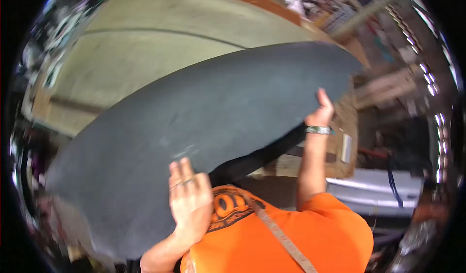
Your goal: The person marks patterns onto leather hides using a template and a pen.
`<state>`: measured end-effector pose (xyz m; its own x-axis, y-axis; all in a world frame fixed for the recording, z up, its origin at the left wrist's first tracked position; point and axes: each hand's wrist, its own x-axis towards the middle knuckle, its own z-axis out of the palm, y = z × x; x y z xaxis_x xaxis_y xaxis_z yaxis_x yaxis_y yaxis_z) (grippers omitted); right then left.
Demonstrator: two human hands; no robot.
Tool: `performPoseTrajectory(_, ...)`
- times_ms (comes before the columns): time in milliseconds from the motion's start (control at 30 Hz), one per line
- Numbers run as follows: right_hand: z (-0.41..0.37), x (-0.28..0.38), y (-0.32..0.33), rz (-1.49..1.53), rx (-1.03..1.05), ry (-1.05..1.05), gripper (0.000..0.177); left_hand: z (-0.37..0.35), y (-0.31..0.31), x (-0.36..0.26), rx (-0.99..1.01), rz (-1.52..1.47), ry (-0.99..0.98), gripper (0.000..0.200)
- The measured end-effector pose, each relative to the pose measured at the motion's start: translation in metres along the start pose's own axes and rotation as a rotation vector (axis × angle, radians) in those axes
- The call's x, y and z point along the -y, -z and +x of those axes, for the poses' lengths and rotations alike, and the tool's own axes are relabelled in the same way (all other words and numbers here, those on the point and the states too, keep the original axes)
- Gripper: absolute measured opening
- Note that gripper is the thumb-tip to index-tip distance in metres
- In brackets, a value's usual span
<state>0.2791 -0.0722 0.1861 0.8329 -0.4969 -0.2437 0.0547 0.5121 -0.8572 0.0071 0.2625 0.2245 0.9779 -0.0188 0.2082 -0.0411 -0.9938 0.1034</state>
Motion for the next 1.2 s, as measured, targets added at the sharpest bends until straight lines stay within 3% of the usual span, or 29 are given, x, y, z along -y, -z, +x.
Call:
performPoseTrajectory(100,0.003,-0.01,0.004,0.147,0.282,0.03,0.03,0.004,0.001,0.009,0.061,0.016,0.009,0.014)
performPoseTrajectory(267,0.017,-0.023,0.021,0.135,0.323,0.056,0.031,0.014,0.002,0.014,0.06,0.03,-0.027,0.014)
performPoseTrajectory(367,0.015,-0.018,0.029,0.22,0.267,-0.065,0.036,0.015,0.003,0.02,0.078,-0.011,-0.042,0.014)
performPoseTrajectory(500,0.021,-0.014,0.054,0.325,0.407,-0.127,0.04,0.004,-0.003,0.049,0.188,-0.165,-0.065,0.011)
performPoseTrajectory(667,-0.008,-0.019,0.128,-0.043,0.301,-0.088,0.045,-0.02,-0.004,0.056,0.157,-0.174,-0.124,0.005)
performPoseTrajectory(700,-0.027,-0.016,0.132,0.032,0.297,-0.176,0.045,-0.024,-0.001,0.057,0.141,-0.19,-0.123,0.006)
performPoseTrajectory(800,-0.062,-0.026,0.162,0.03,0.318,-0.086,0.047,-0.049,-0.01,0.067,0.128,-0.169,-0.104,0.013)
performPoseTrajectory(900,-0.069,-0.035,0.203,0.152,0.392,-0.164,0.045,-0.064,-0.009,0.068,0.126,-0.159,-0.068,0.017)
performPoseTrajectory(1033,-0.06,-0.018,0.213,0.449,0.237,-0.247,0.045,-0.087,-0.023,0.072,0.098,-0.222,-0.13,0.018)
performPoseTrajectory(1167,-0.047,-0.016,0.24,0.225,0.006,-0.202,0.044,-0.105,-0.039,0.068,0.129,-0.161,-0.147,0.016)
performPoseTrajectory(1200,-0.051,-0.018,0.248,0.234,0.121,-0.24,0.044,-0.101,-0.04,0.066,0.14,-0.155,-0.108,0.018)
